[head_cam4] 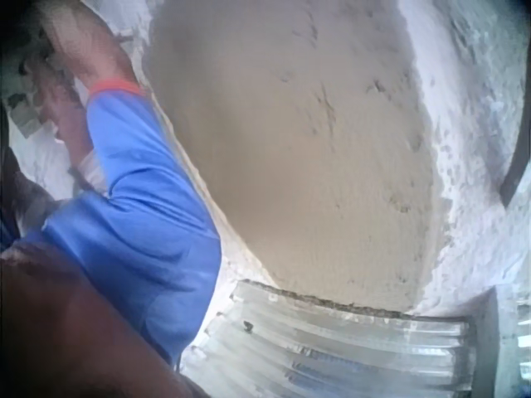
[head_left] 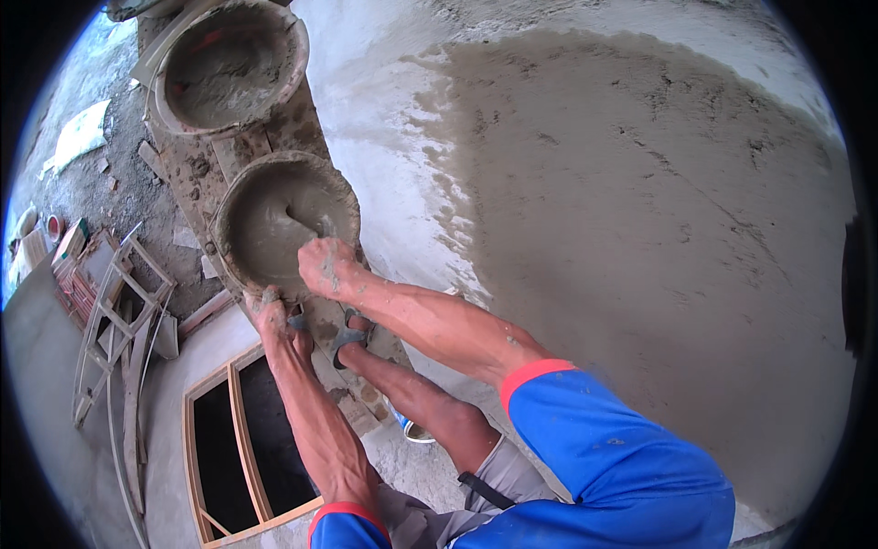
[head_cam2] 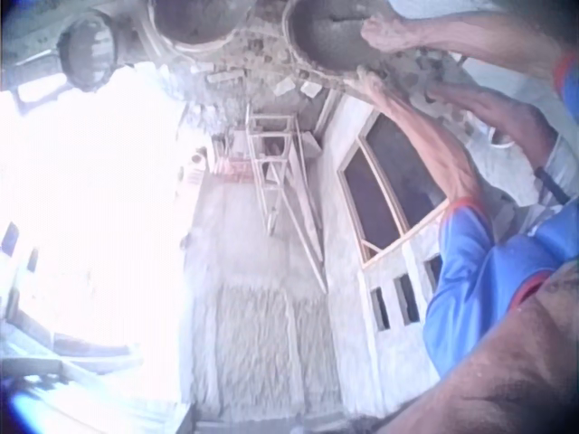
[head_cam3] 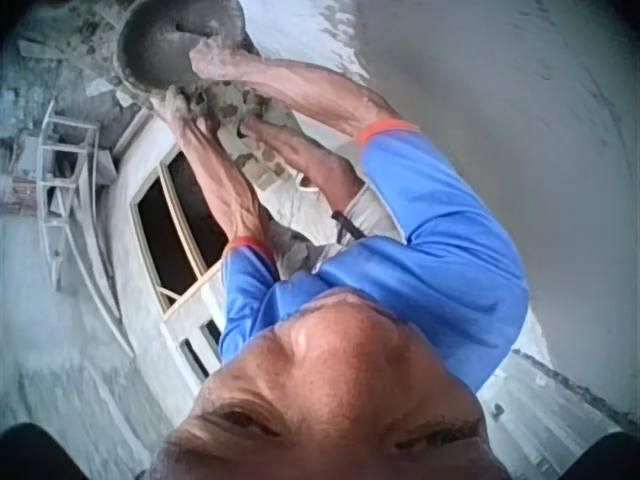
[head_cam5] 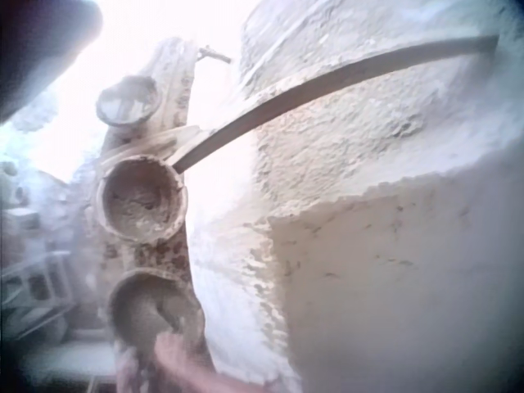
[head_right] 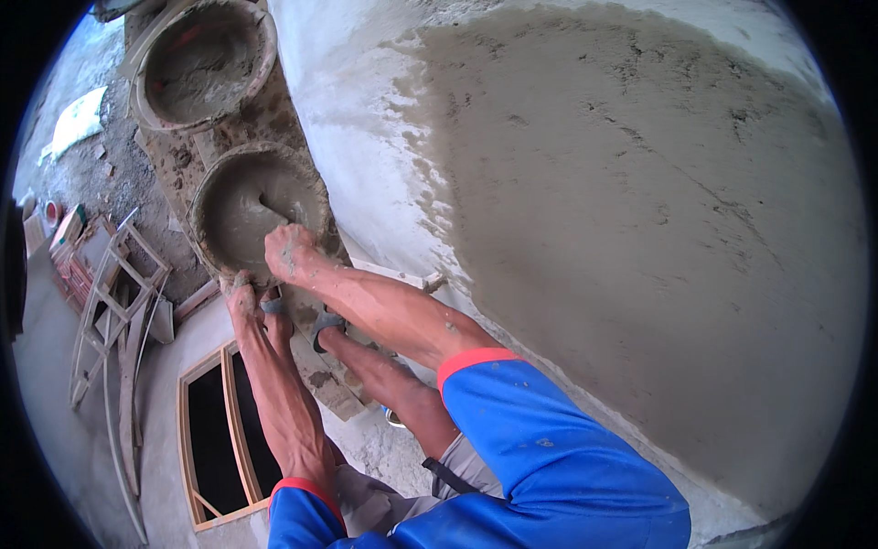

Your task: The person levels wet plaster on a wall using a long wooden board, then scoops more plaster from a bucket using a trowel and applies it to a rough section of the wall.

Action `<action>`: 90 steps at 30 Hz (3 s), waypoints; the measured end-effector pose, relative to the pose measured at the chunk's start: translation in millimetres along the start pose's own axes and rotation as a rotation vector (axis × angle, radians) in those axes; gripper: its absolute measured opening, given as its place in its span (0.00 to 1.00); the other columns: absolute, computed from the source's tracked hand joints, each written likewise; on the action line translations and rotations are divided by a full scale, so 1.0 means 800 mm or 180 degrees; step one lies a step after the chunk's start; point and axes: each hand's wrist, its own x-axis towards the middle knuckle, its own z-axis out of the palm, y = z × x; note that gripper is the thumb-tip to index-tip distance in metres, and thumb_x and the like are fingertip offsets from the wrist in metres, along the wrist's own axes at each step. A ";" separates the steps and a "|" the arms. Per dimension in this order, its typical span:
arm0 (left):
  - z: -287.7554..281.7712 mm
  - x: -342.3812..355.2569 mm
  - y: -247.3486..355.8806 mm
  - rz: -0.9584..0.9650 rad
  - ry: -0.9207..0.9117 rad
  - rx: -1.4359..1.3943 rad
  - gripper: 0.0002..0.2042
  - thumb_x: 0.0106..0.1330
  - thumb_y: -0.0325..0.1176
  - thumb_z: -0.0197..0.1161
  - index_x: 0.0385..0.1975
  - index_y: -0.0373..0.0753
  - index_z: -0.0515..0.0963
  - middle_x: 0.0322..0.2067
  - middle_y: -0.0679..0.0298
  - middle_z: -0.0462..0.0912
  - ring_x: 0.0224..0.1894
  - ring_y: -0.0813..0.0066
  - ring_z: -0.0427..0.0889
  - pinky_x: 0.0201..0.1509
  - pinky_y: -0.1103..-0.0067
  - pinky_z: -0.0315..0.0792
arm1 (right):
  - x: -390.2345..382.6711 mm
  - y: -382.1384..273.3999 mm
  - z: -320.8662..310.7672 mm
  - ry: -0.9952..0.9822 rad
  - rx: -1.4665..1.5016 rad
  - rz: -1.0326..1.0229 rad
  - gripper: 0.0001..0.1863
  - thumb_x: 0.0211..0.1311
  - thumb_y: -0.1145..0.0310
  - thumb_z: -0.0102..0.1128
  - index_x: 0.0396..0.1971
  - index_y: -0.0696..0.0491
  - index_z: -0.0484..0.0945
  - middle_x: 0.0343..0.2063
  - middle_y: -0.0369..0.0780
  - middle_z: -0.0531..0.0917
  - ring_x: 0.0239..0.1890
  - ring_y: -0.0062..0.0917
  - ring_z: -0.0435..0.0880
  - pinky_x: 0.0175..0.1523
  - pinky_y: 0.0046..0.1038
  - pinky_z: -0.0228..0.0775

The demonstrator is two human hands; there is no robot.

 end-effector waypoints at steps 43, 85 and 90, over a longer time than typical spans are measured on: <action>-0.004 0.030 0.107 0.0615 -0.1096 0.0949 0.21 0.50 0.22 0.53 0.48 0.36 0.73 0.38 0.65 0.80 0.36 0.73 0.81 0.38 0.76 0.80 | 0.007 0.017 -0.026 -0.0432 -0.0792 -0.0778 0.09 0.46 0.69 0.58 0.26 0.55 0.85 0.27 0.46 0.85 0.34 0.35 0.87 0.34 0.35 0.78; 0.037 0.056 0.085 0.0792 -0.1072 0.1381 0.30 0.49 0.24 0.57 0.57 0.35 0.65 0.44 0.63 0.73 0.43 0.71 0.72 0.47 0.76 0.69 | -0.007 0.086 -0.094 0.1651 -0.1667 -0.0386 0.09 0.53 0.68 0.55 0.31 0.57 0.79 0.24 0.41 0.80 0.30 0.30 0.82 0.25 0.35 0.72; 0.050 0.069 0.064 0.1808 -0.0759 0.1054 0.28 0.48 0.24 0.55 0.54 0.35 0.67 0.40 0.65 0.71 0.39 0.74 0.70 0.44 0.78 0.68 | 0.043 0.056 -0.065 0.0698 -0.2205 -0.0047 0.10 0.48 0.69 0.59 0.32 0.54 0.82 0.30 0.40 0.82 0.34 0.32 0.83 0.33 0.39 0.76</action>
